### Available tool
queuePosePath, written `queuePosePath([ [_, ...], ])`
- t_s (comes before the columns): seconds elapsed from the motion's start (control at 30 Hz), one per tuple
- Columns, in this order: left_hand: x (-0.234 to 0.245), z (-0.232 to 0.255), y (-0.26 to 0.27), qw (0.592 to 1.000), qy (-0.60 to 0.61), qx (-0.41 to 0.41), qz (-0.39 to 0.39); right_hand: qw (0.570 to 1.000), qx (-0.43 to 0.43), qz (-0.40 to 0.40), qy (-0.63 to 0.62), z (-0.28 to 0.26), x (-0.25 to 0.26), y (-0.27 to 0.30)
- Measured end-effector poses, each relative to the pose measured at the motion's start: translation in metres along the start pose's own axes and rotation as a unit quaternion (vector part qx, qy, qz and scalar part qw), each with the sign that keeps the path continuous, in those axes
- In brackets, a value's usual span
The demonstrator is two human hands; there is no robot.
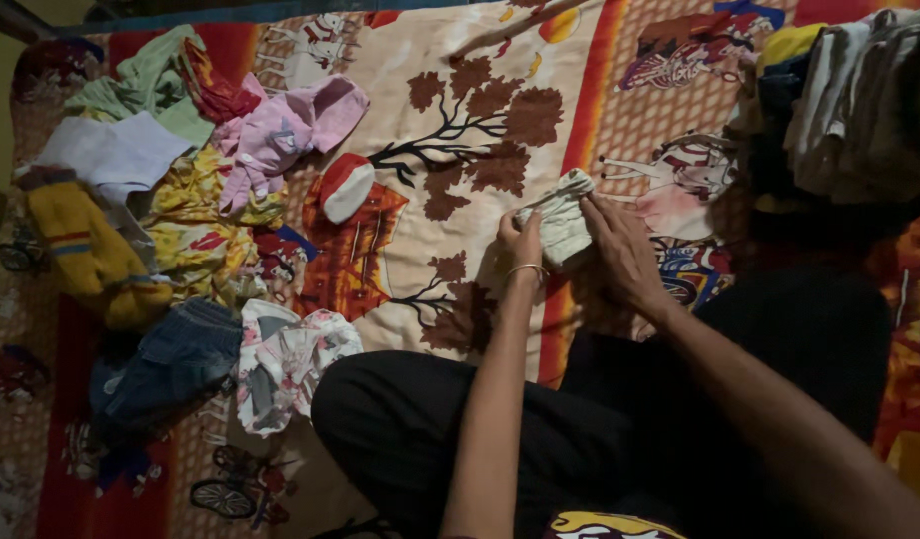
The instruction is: The person sits on a bed and folds several pieces of clothing, including a light-colored shirt, a pair of denim shorts, and a floral-patterned top. Each item is smoothed, folded into a compact shape, and placed on a growing stack to the right.
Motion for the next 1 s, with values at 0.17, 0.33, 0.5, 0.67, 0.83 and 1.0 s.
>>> queuePosePath([
  [0.17, 0.013, 0.046, 0.021, 0.988, -0.150, -0.006, 0.041, 0.996, 0.021, -0.080, 0.037, 0.005, -0.006, -0.003],
  [0.33, 0.027, 0.094, 0.044, 0.966, -0.251, -0.050, 0.038, 0.996, 0.014, -0.072, 0.059, 0.012, -0.004, 0.000],
  [0.5, 0.004, 0.154, 0.068, 0.871, -0.327, -0.365, -0.030, 0.985, -0.056, 0.043, -0.156, 0.051, -0.020, 0.003],
  [0.67, -0.066, 0.156, 0.080, 0.736, -0.450, -0.480, -0.159, 0.930, -0.269, 0.093, -0.234, 0.102, -0.054, 0.009],
  [0.83, -0.092, 0.139, 0.036, 0.808, -0.489, -0.313, -0.107, 0.942, -0.196, 0.098, -0.256, 0.080, -0.044, 0.008],
  [1.0, -0.091, 0.079, -0.034, 0.824, -0.533, -0.089, -0.167, 0.872, -0.277, 0.039, -0.402, 0.086, -0.044, 0.006],
])
Point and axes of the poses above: each hand's wrist, its own y-axis away from the middle knuckle, its own x-axis out of the back of the hand, z = x × y, the point moved 8 cm from there along -y, towards the middle knuckle, and after that the axes turned 9 degrees about -z, right-handed, at the moved point
